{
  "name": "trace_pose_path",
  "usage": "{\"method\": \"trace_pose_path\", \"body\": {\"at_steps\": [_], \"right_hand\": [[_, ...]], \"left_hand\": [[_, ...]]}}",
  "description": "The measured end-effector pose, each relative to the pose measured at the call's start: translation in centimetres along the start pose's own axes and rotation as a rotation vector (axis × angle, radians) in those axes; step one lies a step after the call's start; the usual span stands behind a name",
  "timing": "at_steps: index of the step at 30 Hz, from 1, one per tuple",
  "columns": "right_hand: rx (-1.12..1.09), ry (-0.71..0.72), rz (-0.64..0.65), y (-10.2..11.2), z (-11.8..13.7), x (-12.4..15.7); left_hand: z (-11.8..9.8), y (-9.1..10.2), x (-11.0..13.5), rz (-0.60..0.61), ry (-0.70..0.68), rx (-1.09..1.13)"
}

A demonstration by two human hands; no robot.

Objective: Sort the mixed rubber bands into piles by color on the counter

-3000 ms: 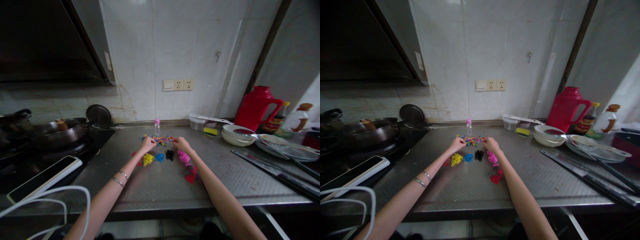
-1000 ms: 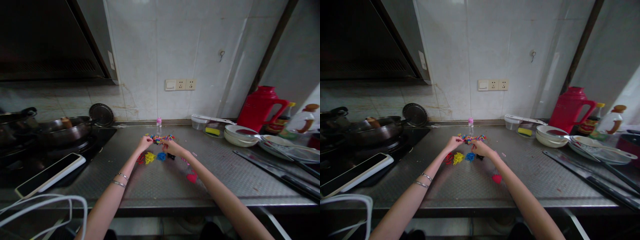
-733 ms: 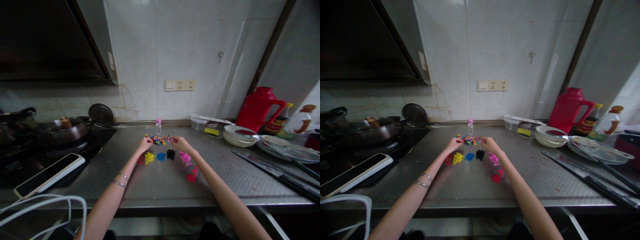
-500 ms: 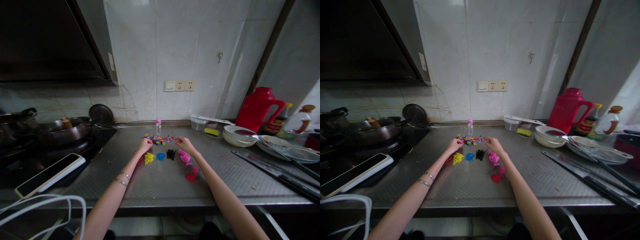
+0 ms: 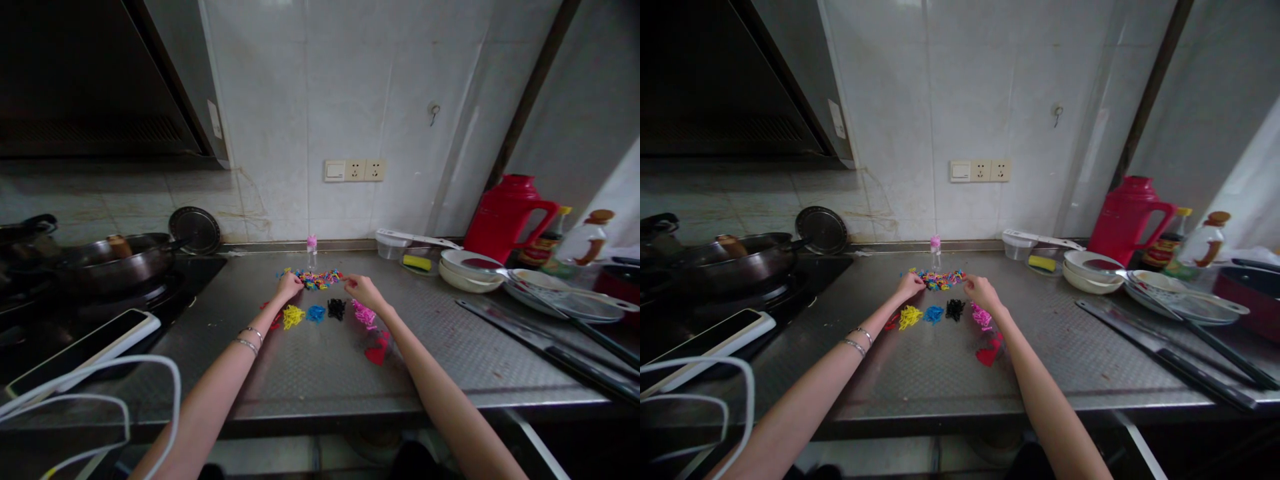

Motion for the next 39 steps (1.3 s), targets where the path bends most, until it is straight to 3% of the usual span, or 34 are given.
{"method": "trace_pose_path", "body": {"at_steps": [8, 20, 27, 34, 39], "right_hand": [[0.059, -0.008, 0.031, -0.3, 0.8, 0.2], [0.04, 0.012, 0.036, -0.4, 0.9, 0.2], [0.064, -0.023, 0.052, -0.3, 0.5, 0.2], [0.119, -0.053, 0.037, 0.1, 0.0, 0.4], [0.152, -0.049, 0.047, 0.2, -0.1, 0.6]], "left_hand": [[-0.2, -0.1, -0.2, 0.025, 0.059, 0.038], [-1.0, 1.6, 0.5, -0.012, 0.064, 0.202], [-4.6, 1.7, 1.4, 0.011, -0.058, 0.301], [-9.6, -0.6, 5.2, 0.144, -0.306, 0.265], [-10.2, -1.7, 6.4, 0.17, -0.339, 0.146]]}}
Point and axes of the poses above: each hand's wrist, its own x-axis away from the middle knuckle, its own y-axis out of the back of the hand, z = x × y, the point moved 5 cm from there along -x, towards the middle knuckle, and after that the axes turned 9 degrees about y, right-handed, at the moved point
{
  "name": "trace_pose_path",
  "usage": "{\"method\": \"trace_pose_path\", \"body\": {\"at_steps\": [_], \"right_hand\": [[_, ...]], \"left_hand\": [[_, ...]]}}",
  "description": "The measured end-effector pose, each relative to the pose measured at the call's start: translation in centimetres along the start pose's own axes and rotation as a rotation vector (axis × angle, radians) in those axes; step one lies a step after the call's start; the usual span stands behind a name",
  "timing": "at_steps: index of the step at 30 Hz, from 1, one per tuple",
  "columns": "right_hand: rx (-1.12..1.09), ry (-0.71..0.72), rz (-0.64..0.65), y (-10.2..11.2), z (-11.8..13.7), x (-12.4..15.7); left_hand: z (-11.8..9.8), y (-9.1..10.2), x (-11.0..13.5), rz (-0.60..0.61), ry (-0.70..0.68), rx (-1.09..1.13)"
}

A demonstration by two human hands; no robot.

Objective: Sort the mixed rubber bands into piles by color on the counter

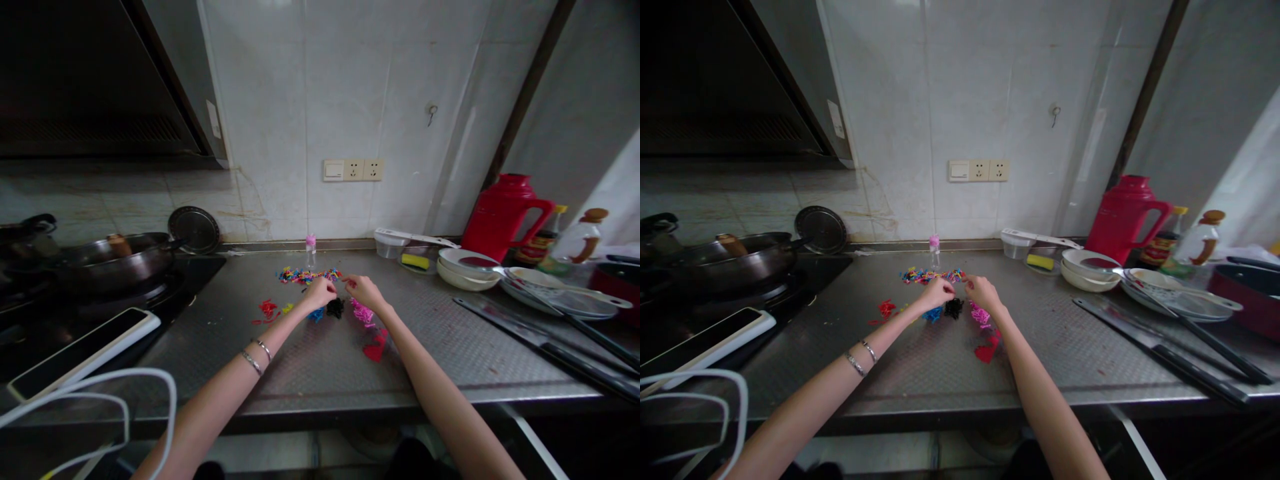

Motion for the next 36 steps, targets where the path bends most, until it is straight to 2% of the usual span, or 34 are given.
{"method": "trace_pose_path", "body": {"at_steps": [3, 6, 8, 14, 17, 20, 27, 32, 36], "right_hand": [[0.007, 0.001, 0.006, 0.0, 0.0, 0.1], [0.009, 0.003, 0.011, 0.0, 0.1, 0.1], [0.011, 0.005, 0.011, 0.1, 0.2, 0.1], [-0.001, -0.015, 0.005, 0.0, 0.4, -0.1], [-0.029, -0.01, -0.007, -0.2, 0.4, -0.3], [-0.065, 0.009, -0.002, -0.8, 0.4, -0.5], [-0.088, 0.084, 0.127, -2.8, 0.7, -2.2], [-0.099, 0.086, 0.134, -4.5, 1.3, -4.5], [-0.125, 0.143, 0.113, -5.9, 2.0, -5.4]], "left_hand": [[1.1, 0.8, 0.1, -0.037, 0.034, -0.018], [2.9, 2.4, 0.5, -0.092, 0.071, -0.007], [4.7, 3.8, 0.9, -0.118, 0.113, 0.018], [11.3, 8.8, 2.8, -0.244, 0.365, 0.023], [13.2, 10.5, 3.3, -0.296, 0.431, 0.036], [13.6, 11.1, 3.5, -0.308, 0.459, 0.046], [12.3, 11.4, 4.1, -0.291, 0.45, 0.085], [11.9, 11.6, 4.4, -0.288, 0.411, 0.119], [12.2, 11.5, 4.3, -0.282, 0.402, 0.126]]}}
Point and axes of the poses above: each hand's wrist, its own x-axis away from the middle knuckle, its own y-axis out of the back of the hand, z = x × y, the point moved 5 cm from there along -x, towards the middle knuckle, and after that the axes turned 9 degrees about y, right-handed, at the moved point
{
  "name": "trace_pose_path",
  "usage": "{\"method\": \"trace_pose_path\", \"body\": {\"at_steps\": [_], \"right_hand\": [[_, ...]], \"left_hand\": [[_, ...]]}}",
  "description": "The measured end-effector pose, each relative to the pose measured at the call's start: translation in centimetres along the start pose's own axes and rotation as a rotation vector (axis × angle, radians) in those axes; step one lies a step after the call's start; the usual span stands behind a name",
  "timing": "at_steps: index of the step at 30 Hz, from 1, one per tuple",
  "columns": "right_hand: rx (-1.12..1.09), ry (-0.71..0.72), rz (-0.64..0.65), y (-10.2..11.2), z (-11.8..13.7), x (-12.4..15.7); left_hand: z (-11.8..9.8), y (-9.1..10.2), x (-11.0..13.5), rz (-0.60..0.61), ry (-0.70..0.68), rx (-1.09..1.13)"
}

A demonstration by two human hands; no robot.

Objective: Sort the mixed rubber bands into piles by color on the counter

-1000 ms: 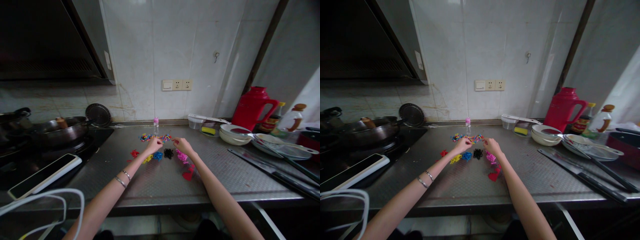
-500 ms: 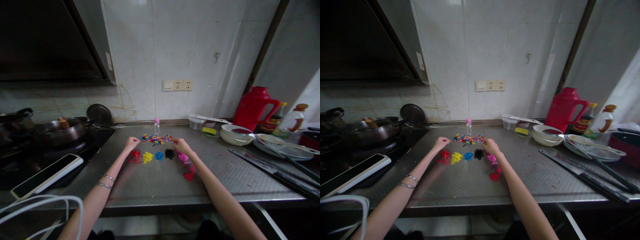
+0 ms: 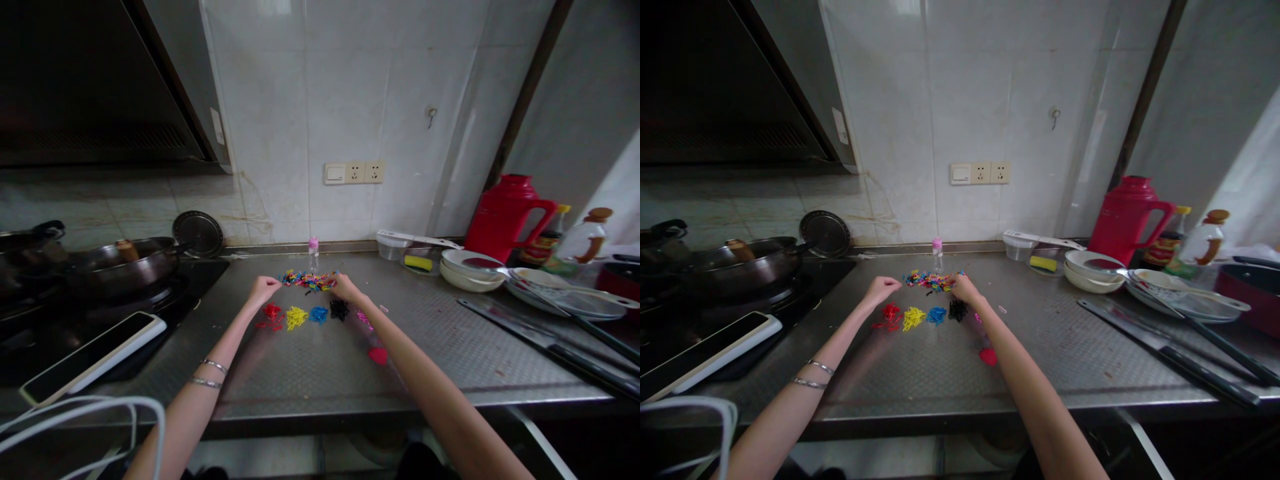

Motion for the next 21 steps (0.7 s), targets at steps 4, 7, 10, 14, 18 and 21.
{"method": "trace_pose_path", "body": {"at_steps": [4, 7, 10, 14, 18, 21], "right_hand": [[0.03, 0.015, 0.032, -0.7, 0.2, -0.2], [0.048, 0.003, 0.044, -0.6, 0.3, -0.2], [0.058, -0.006, 0.029, -0.6, 0.3, -0.1], [0.082, -0.015, -0.017, -0.5, 0.1, -0.1], [0.069, -0.02, -0.049, 0.1, 0.0, 0.1], [0.04, -0.051, -0.067, 0.9, 0.1, 0.3]], "left_hand": [[0.0, -0.3, 0.1, 0.008, -0.003, -0.004], [-0.2, -0.6, 0.3, 0.017, -0.003, -0.015], [-0.2, -0.7, 0.4, 0.02, -0.012, -0.026], [0.0, -0.8, 0.4, 0.028, -0.008, -0.009], [0.1, -0.8, 0.3, 0.025, 0.009, -0.014], [0.3, -0.8, 0.2, 0.025, 0.011, -0.017]]}}
Point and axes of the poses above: each hand's wrist, its own x-axis away from the middle knuckle, its own y-axis out of the back of the hand, z = x × y, the point moved 5 cm from there along -x, towards the middle knuckle, and after that the axes turned 9 degrees about y, right-handed, at the moved point
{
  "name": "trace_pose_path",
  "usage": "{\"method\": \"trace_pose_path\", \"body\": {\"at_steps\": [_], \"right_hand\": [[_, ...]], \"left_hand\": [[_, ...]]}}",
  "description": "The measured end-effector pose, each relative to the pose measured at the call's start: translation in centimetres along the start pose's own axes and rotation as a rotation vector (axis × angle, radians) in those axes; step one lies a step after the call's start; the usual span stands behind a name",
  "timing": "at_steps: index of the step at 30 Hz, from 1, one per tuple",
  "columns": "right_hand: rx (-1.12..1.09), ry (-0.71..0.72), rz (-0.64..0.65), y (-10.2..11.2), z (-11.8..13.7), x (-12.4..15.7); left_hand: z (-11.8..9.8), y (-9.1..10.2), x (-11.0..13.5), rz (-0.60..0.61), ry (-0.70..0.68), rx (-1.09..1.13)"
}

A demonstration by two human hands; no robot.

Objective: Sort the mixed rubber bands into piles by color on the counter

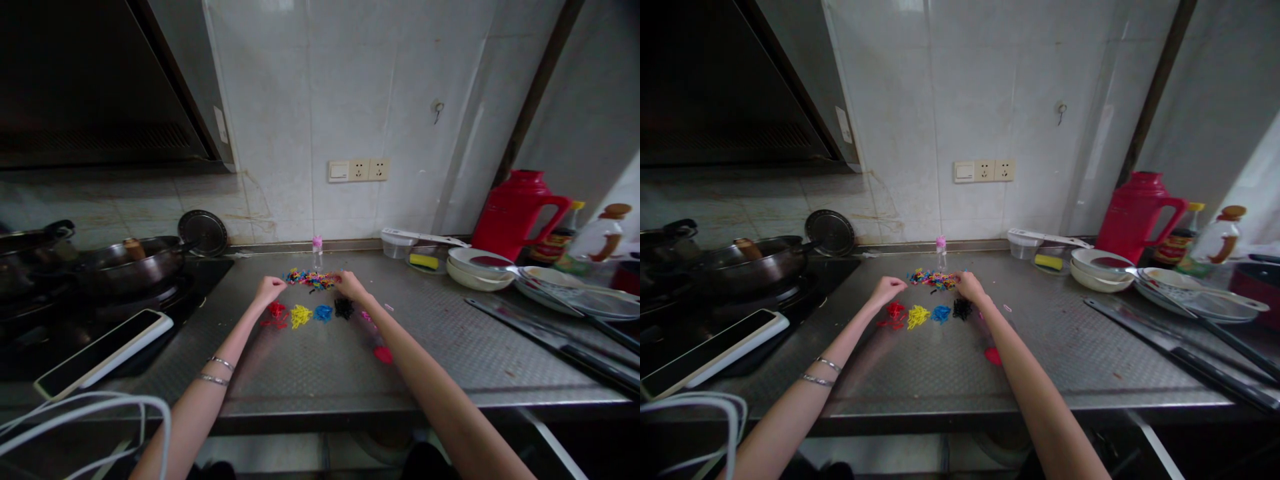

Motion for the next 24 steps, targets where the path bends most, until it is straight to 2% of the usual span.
{"method": "trace_pose_path", "body": {"at_steps": [3, 7, 10, 15, 19, 24], "right_hand": [[-0.038, 0.021, -0.017, 0.7, 1.0, 0.0], [-0.107, 0.217, -0.008, 0.5, 4.9, 0.2], [-0.167, 0.361, 0.059, -0.4, 8.2, 0.7], [-0.234, 0.442, 0.196, -1.8, 11.5, 1.7], [-0.255, 0.454, 0.235, -1.4, 11.5, 1.9], [-0.195, 0.323, 0.072, 1.0, 8.2, 1.6]], "left_hand": [[0.2, -0.1, -0.2, 0.002, -0.012, 0.003], [0.5, -0.2, -0.4, -0.007, -0.017, 0.01], [0.7, -0.4, -0.6, -0.009, -0.019, -0.006], [0.9, -0.6, -0.7, 0.002, -0.009, -0.01], [0.7, -0.6, -0.5, 0.0, -0.017, -0.02], [0.2, -0.8, 0.3, -0.006, -0.04, -0.08]]}}
Point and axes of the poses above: each hand's wrist, its own x-axis away from the middle knuckle, its own y-axis out of the back of the hand, z = x × y, the point moved 5 cm from there along -x, towards the middle knuckle, and after that the axes turned 9 degrees about y, right-handed, at the moved point
